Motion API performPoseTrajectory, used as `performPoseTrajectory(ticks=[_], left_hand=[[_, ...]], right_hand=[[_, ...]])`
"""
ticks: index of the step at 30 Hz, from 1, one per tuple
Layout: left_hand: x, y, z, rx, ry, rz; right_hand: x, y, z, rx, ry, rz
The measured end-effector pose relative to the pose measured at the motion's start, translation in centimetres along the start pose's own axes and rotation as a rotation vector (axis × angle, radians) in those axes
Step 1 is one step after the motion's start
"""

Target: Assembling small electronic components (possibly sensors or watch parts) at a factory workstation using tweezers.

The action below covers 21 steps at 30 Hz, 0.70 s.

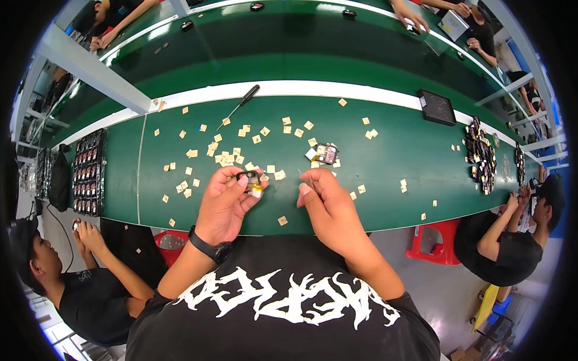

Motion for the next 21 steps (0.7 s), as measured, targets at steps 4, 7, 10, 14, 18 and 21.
performPoseTrajectory(ticks=[4, 7, 10, 14, 18, 21], left_hand=[[-0.3, 0.5, -0.7, 0.044, -0.046, -0.021], [-0.8, 0.7, -0.6, 0.061, -0.185, -0.121], [-1.3, 1.3, -1.1, 0.089, -0.358, -0.244], [-1.4, 1.8, -1.5, 0.086, -0.389, -0.274], [-1.4, 2.0, -1.4, 0.076, -0.374, -0.284], [-1.6, 2.0, -1.5, 0.074, -0.367, -0.291]], right_hand=[[1.1, 0.2, -1.3, 0.029, -0.088, 0.005], [1.0, 0.0, -2.3, 0.068, -0.082, -0.027], [1.2, -0.1, -3.0, 0.108, -0.065, -0.071], [0.1, 0.2, -4.7, 0.180, -0.236, -0.194], [-0.7, 0.0, -5.6, 0.219, -0.301, -0.255], [-1.1, 0.0, -6.4, 0.236, -0.371, -0.300]])
Point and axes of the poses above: each hand's wrist, its own y-axis away from the middle knuckle, its own z-axis out of the back of the hand, x = y × z, the point moved 10 cm from there along -y, towards the middle knuckle, and after that the axes turned 4 degrees about -z, right-handed, at the moved point
